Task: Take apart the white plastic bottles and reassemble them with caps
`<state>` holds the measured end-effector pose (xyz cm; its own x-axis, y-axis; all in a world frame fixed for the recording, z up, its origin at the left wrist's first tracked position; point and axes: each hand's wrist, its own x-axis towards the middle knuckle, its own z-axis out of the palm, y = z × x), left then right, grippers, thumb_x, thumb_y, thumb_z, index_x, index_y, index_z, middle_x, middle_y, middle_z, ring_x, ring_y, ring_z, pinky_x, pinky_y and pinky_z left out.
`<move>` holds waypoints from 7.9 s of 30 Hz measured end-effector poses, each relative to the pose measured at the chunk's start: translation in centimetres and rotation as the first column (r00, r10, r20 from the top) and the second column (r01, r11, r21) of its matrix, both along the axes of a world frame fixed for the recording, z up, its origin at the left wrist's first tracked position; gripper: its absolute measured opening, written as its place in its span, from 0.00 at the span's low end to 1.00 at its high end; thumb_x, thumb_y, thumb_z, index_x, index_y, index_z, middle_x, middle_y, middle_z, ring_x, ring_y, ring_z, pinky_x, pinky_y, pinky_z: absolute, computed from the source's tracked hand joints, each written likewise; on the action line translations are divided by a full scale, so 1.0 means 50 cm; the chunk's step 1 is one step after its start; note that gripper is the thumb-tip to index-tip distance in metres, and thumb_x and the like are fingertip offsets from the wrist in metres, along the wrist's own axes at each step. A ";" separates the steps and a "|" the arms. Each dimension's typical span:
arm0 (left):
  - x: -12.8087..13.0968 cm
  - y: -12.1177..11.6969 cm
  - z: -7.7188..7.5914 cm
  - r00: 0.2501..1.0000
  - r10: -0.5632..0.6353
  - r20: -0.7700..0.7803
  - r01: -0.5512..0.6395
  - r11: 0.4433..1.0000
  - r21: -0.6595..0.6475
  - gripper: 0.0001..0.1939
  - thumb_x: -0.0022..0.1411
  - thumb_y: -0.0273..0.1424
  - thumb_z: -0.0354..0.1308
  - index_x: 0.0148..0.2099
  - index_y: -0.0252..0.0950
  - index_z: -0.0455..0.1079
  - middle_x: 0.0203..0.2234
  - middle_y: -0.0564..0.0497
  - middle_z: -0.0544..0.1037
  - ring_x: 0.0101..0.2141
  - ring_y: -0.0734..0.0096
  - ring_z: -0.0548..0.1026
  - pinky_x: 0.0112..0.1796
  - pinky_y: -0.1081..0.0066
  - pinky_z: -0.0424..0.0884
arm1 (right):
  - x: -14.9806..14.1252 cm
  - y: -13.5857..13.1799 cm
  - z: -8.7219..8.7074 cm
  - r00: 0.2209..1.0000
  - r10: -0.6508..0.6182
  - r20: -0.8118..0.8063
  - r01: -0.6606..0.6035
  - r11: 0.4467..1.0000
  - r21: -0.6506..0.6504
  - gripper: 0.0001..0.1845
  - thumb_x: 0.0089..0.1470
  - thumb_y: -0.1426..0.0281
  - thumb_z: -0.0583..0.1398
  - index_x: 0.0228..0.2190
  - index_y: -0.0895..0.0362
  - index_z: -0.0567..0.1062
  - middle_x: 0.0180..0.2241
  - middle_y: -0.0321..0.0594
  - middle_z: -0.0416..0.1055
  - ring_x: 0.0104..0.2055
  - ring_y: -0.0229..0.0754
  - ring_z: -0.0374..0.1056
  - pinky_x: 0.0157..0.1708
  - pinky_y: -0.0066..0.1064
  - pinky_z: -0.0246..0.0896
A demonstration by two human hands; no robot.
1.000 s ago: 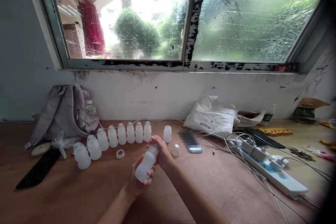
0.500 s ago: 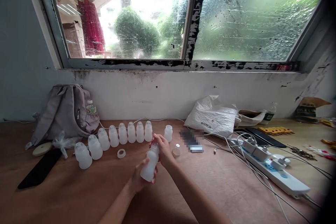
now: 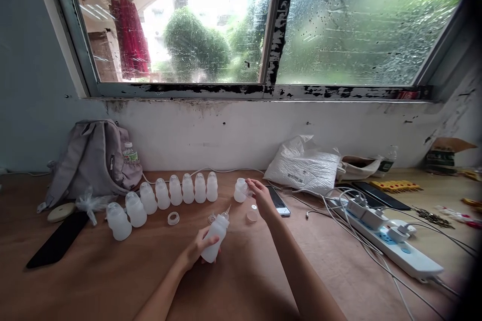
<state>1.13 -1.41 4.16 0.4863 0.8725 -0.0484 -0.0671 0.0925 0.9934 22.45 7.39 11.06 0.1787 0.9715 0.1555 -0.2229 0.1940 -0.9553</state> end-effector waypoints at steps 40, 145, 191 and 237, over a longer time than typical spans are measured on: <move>-0.002 0.001 0.007 1.000 -0.020 0.013 0.021 0.999 -0.047 0.19 0.53 0.43 0.53 0.39 0.33 0.59 0.25 0.50 0.70 0.19 0.73 0.70 0.10 0.81 0.51 | 0.070 0.027 -0.078 0.341 0.240 0.909 -0.039 0.970 -0.242 0.19 0.46 0.60 0.56 0.38 0.58 0.72 0.39 0.47 0.70 0.39 0.44 0.66 0.35 0.29 0.58; -0.010 0.037 -0.024 0.716 0.549 0.431 -0.530 0.830 -0.176 0.17 0.52 0.35 0.53 0.45 0.39 0.60 0.38 0.51 0.70 0.37 0.69 0.70 0.35 0.70 0.66 | -0.094 -0.068 -0.018 0.217 0.294 0.931 -0.367 0.908 -0.201 0.06 0.39 0.78 0.56 0.16 0.58 0.68 0.18 0.35 0.68 0.21 0.34 0.61 0.19 0.23 0.49; 0.004 0.002 -0.025 0.822 0.514 -0.246 -0.247 0.710 0.660 0.12 0.51 0.35 0.54 0.41 0.42 0.66 0.34 0.48 0.71 0.37 0.59 0.66 0.41 0.63 0.59 | -0.086 0.097 0.010 -0.031 0.023 0.999 0.057 0.998 -0.021 0.12 0.51 0.72 0.53 0.37 0.52 0.72 0.39 0.44 0.71 0.41 0.44 0.66 0.29 0.27 0.53; -0.034 0.045 -0.056 0.639 0.692 -0.336 -0.170 0.553 0.816 0.19 0.46 0.28 0.60 0.43 0.41 0.68 0.36 0.51 0.74 0.38 0.63 0.69 0.41 0.63 0.64 | -0.171 -0.096 -0.207 0.678 -0.109 0.727 -0.271 0.882 0.386 0.07 0.52 0.72 0.49 0.26 0.57 0.66 0.24 0.39 0.66 0.25 0.38 0.61 0.27 0.28 0.57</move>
